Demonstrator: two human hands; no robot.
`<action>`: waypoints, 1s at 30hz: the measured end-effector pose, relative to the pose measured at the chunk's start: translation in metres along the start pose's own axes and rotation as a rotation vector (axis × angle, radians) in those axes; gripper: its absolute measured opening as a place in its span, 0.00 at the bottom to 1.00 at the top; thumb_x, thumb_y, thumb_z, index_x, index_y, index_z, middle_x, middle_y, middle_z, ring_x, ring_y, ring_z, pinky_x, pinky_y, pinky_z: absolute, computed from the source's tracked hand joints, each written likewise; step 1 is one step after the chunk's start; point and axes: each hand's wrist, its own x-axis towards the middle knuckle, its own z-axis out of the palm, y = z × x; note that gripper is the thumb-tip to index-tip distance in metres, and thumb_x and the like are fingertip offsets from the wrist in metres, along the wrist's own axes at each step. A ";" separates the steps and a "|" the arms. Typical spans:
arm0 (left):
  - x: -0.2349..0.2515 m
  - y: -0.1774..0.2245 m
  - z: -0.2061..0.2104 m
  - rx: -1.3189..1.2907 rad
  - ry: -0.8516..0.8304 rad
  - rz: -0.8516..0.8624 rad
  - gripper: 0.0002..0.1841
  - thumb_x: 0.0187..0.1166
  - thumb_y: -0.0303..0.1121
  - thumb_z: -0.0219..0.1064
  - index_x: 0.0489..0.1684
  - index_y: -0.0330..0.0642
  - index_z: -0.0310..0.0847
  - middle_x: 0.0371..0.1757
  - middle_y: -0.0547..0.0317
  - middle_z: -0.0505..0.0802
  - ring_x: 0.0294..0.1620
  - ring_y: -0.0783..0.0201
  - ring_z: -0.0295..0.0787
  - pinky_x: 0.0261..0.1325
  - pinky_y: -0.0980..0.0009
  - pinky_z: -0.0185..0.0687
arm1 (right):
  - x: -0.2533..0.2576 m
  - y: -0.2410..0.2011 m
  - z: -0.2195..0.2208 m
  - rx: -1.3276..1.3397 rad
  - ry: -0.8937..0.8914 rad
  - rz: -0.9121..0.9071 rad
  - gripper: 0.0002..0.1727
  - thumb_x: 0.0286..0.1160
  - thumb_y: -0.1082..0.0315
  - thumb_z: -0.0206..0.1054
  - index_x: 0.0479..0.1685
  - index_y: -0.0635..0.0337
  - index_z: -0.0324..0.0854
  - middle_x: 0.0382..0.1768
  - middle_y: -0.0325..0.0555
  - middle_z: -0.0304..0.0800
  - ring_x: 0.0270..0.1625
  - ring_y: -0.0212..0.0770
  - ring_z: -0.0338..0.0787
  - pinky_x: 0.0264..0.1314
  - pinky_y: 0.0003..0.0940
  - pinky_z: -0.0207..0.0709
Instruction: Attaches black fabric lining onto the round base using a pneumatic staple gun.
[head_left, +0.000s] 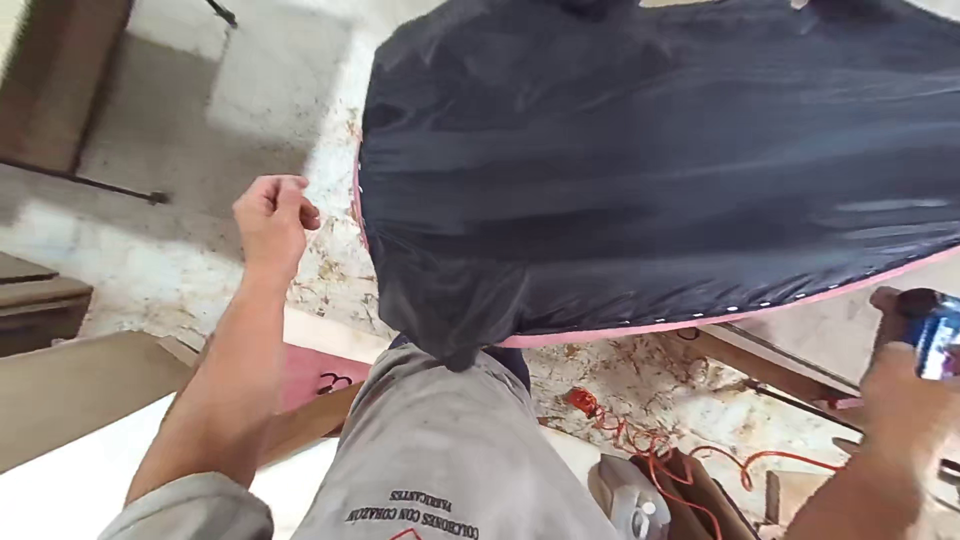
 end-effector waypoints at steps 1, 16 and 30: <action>0.012 -0.003 0.000 0.019 -0.047 0.025 0.21 0.94 0.43 0.51 0.67 0.34 0.78 0.43 0.54 0.91 0.37 0.68 0.91 0.49 0.64 0.91 | -0.040 -0.031 0.004 0.095 0.021 -0.072 0.36 0.84 0.52 0.61 0.85 0.67 0.65 0.79 0.69 0.74 0.82 0.56 0.76 0.84 0.47 0.70; 0.021 0.009 0.049 0.200 -1.070 1.601 0.27 0.84 0.35 0.60 0.86 0.56 0.70 0.88 0.58 0.75 0.92 0.52 0.62 0.91 0.37 0.52 | -0.396 -0.346 0.123 0.063 0.072 -0.578 0.36 0.73 0.43 0.70 0.84 0.37 0.71 0.87 0.51 0.69 0.92 0.56 0.61 0.92 0.66 0.49; 0.046 -0.003 0.051 0.202 -1.107 1.884 0.26 0.85 0.23 0.52 0.83 0.50 0.72 0.85 0.56 0.79 0.89 0.51 0.69 0.88 0.51 0.64 | -0.426 -0.394 0.190 0.274 0.407 -0.553 0.18 0.82 0.73 0.55 0.54 0.61 0.92 0.59 0.54 0.96 0.68 0.50 0.92 0.79 0.46 0.79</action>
